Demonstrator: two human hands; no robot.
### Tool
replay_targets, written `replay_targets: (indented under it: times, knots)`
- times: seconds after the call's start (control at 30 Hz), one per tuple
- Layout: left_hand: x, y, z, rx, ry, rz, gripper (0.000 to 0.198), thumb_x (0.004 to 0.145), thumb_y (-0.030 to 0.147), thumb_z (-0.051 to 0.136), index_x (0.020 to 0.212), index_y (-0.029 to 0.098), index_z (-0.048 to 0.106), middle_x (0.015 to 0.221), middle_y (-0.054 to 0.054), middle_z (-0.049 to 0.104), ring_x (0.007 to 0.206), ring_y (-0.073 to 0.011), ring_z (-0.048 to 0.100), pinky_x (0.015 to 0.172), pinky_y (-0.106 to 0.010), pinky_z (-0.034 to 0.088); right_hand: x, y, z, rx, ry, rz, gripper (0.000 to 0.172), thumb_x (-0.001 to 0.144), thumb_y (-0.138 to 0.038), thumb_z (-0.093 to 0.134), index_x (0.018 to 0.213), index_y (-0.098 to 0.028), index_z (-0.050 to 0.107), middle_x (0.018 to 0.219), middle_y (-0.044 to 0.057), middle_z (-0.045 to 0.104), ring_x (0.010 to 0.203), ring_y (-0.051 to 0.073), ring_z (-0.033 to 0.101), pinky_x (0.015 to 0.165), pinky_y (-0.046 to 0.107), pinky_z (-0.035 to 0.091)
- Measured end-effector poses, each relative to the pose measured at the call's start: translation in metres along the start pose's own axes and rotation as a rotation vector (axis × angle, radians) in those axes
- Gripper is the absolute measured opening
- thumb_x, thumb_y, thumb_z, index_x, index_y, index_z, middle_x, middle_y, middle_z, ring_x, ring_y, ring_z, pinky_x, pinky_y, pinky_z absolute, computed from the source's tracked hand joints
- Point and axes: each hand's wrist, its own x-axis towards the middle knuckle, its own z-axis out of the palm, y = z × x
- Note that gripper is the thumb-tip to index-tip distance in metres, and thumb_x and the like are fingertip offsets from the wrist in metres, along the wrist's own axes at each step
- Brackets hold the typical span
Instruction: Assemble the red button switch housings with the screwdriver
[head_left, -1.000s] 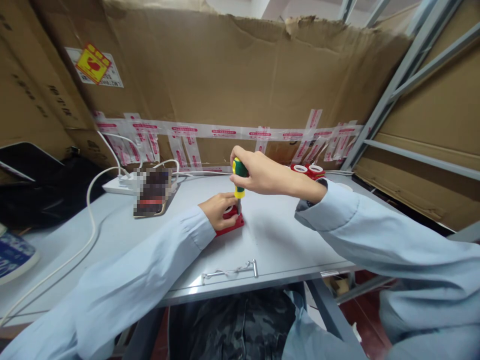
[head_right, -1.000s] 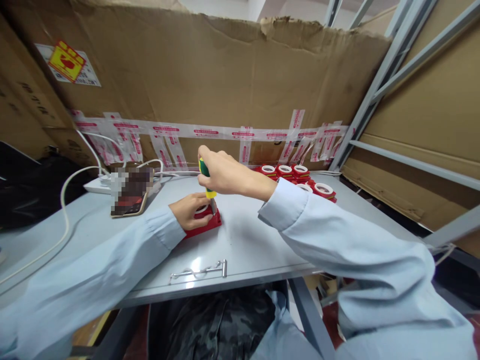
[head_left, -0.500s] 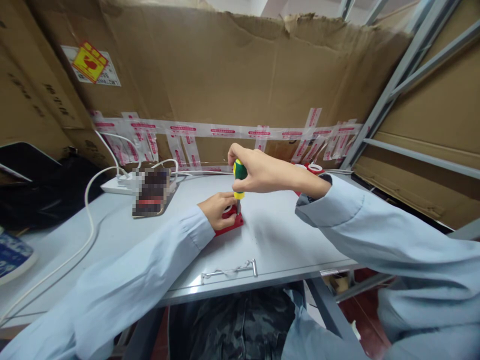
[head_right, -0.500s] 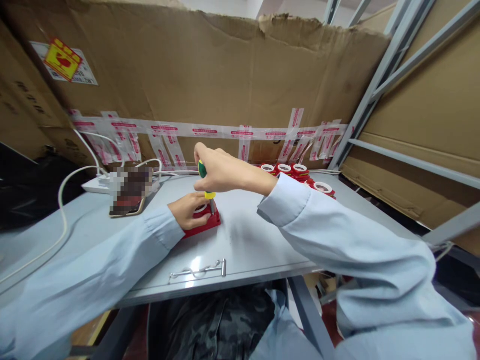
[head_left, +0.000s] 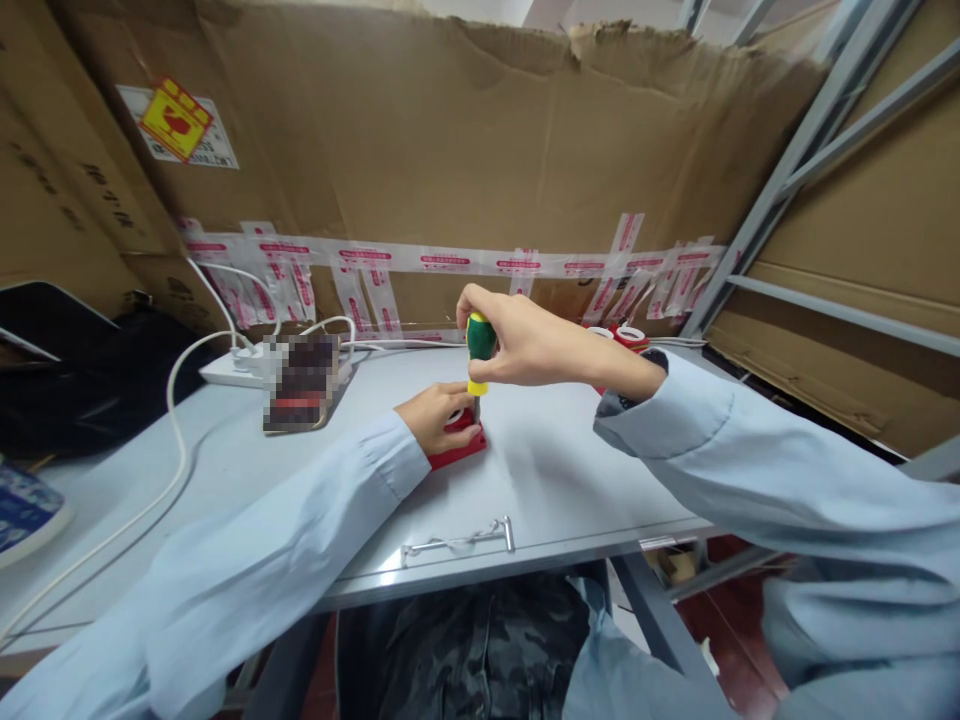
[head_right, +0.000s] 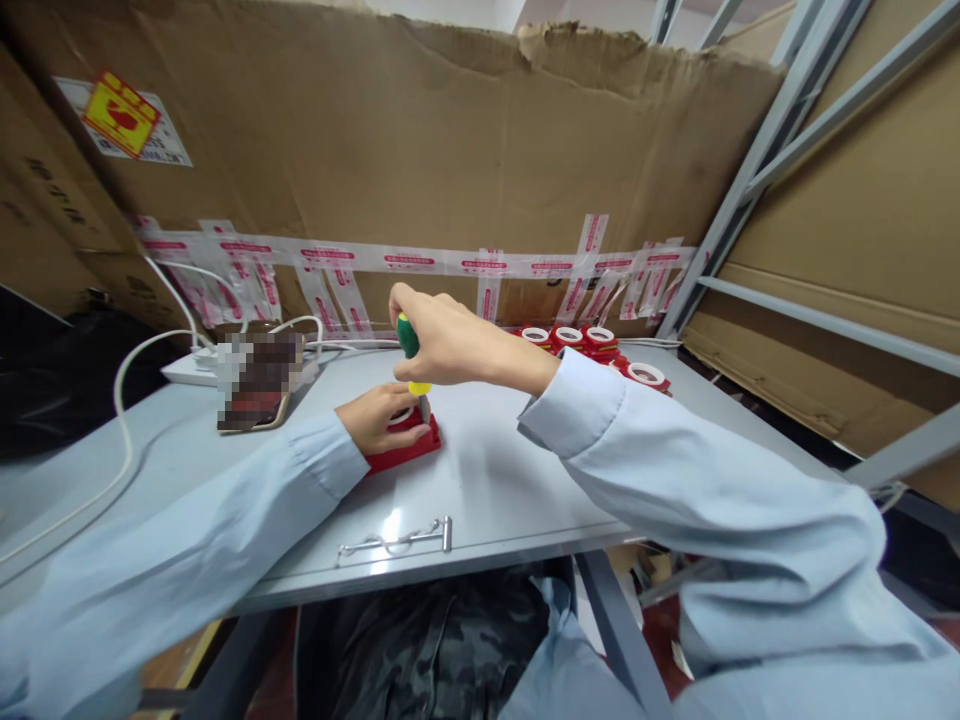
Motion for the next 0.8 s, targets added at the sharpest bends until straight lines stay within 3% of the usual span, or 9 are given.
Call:
replay_targets:
  times: [0.13,0.3,0.53,0.8]
  knots:
    - [0.000,0.000,0.000,0.001,-0.021,-0.014,0.015,0.081,0.028,0.053,0.077,0.015,0.061,0.075,-0.006,0.061,0.063,-0.0148,0.055,0.063,-0.026,0.047,0.001,0.001,0.003,-0.077,0.042,0.033,0.024,0.077,-0.021,0.061,0.085,-0.022,0.039,0.076,0.000,0.052,0.065,0.013,0.044,0.057,0.029,0.030]
    - [-0.001,-0.001,0.003,0.103,-0.059,-0.012,0.018,0.086,0.029,0.050,0.078,0.015,0.058,0.080,-0.008,0.063,0.071,-0.0187,0.059,0.069,-0.030,0.049,0.003,0.002,0.005,-0.011,0.070,-0.001,0.034,0.066,-0.013,0.061,0.091,-0.022,0.039,0.079,-0.001,0.054,0.067,0.013,0.044,0.059,0.028,0.033]
    - [0.002,0.003,0.004,0.297,-0.171,-0.095,0.019,0.090,0.030,0.049,0.081,0.014,0.056,0.084,-0.012,0.063,0.078,-0.0229,0.061,0.073,-0.034,0.049,0.003,0.006,0.007,0.041,0.093,0.010,0.031,0.069,-0.015,0.056,0.093,-0.022,0.040,0.074,-0.003,0.052,0.061,0.012,0.044,0.055,0.027,0.033]
    - [-0.001,0.000,0.004,0.139,-0.071,-0.051,0.019,0.084,0.031,0.051,0.081,0.014,0.057,0.085,-0.011,0.060,0.075,-0.0213,0.058,0.073,-0.034,0.050,0.008,0.007,0.011,-0.023,0.110,0.011,0.017,0.079,-0.020,0.056,0.091,-0.020,0.043,0.072,-0.002,0.052,0.063,0.012,0.044,0.063,0.029,0.035]
